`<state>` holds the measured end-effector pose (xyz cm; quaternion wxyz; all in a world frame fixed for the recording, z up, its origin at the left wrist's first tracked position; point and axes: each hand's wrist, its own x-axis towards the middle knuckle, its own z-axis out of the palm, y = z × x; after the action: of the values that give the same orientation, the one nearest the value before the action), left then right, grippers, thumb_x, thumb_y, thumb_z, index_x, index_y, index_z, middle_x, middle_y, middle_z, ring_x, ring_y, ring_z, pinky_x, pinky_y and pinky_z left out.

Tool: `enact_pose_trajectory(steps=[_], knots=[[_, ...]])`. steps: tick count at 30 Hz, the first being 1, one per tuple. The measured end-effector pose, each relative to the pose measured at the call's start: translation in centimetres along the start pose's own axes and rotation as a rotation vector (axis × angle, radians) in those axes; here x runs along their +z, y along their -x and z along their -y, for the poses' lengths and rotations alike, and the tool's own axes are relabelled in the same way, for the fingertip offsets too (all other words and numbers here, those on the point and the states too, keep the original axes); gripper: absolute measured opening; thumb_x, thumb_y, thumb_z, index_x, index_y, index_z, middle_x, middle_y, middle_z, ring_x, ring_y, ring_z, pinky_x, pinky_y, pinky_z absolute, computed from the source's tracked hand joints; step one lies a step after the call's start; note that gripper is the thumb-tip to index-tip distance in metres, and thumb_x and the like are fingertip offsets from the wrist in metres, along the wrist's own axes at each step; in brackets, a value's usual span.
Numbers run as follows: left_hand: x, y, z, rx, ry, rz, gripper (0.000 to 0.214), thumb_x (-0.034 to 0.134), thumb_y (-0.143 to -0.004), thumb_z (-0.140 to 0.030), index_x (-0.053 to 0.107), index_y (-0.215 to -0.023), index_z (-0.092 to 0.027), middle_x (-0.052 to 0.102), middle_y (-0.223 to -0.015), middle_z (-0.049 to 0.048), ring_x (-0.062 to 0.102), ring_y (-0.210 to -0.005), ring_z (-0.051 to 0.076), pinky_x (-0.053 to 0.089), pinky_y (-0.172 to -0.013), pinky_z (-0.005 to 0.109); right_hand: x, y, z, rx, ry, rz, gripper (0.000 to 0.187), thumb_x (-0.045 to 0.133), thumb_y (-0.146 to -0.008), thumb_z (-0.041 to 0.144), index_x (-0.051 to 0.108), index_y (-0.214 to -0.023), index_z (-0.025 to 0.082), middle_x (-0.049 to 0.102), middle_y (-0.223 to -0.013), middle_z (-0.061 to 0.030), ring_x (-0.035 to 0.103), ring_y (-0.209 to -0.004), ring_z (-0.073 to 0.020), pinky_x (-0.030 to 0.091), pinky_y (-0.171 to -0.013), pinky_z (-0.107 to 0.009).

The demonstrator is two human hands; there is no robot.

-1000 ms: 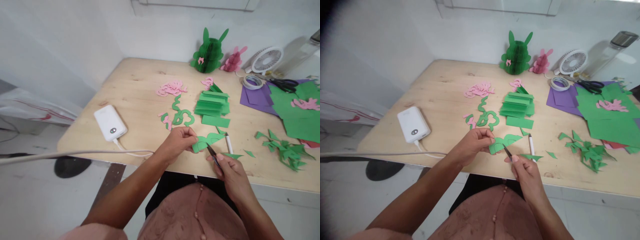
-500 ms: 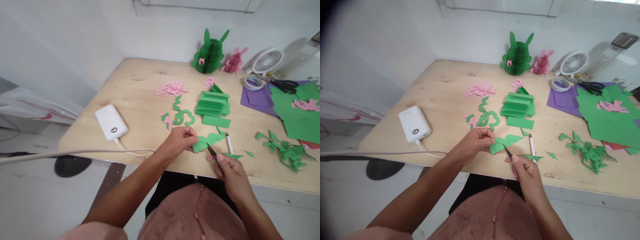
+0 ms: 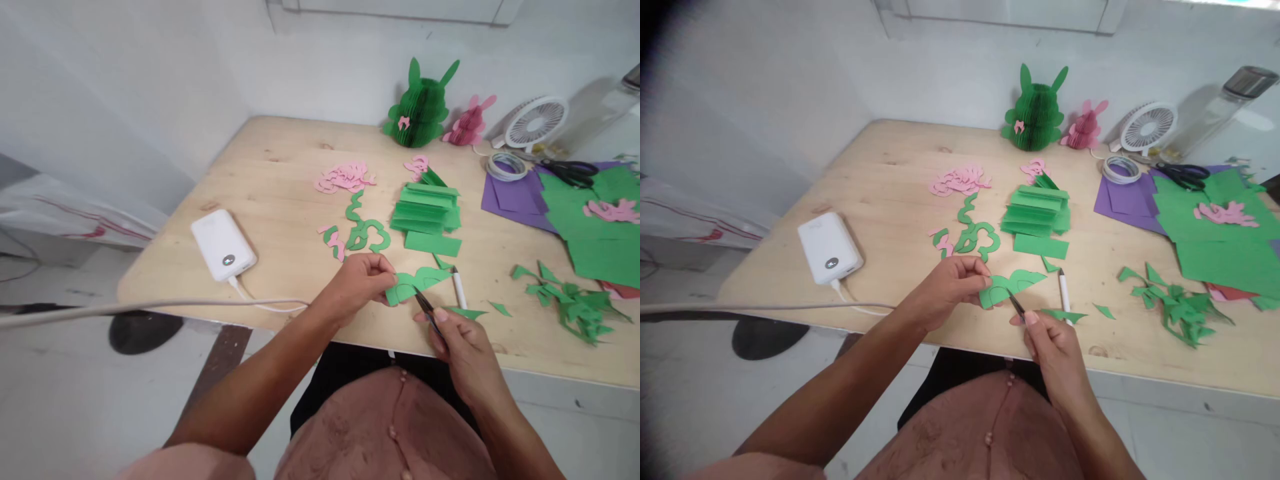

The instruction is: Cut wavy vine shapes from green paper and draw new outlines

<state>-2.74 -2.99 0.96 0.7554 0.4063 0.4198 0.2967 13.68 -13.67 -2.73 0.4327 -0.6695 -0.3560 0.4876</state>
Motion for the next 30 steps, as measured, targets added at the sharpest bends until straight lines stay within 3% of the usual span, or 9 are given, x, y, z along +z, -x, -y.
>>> enact_pose_trajectory(steps=[30], knots=[[-0.07,0.01,0.11,0.007,-0.012,-0.006,0.008,0.063,-0.063,-0.015,0.055,-0.062,-0.015,0.059,-0.054,-0.0028,0.06,-0.051,0.01,0.05,-0.052,0.021,0.0,0.07,-0.15,0.0,0.002,-0.003,0.046,0.058,-0.081,0.057,0.07,-0.077,0.013,0.031,-0.048,0.0065,0.025,-0.045,-0.0084,0.018,-0.043,-0.024]])
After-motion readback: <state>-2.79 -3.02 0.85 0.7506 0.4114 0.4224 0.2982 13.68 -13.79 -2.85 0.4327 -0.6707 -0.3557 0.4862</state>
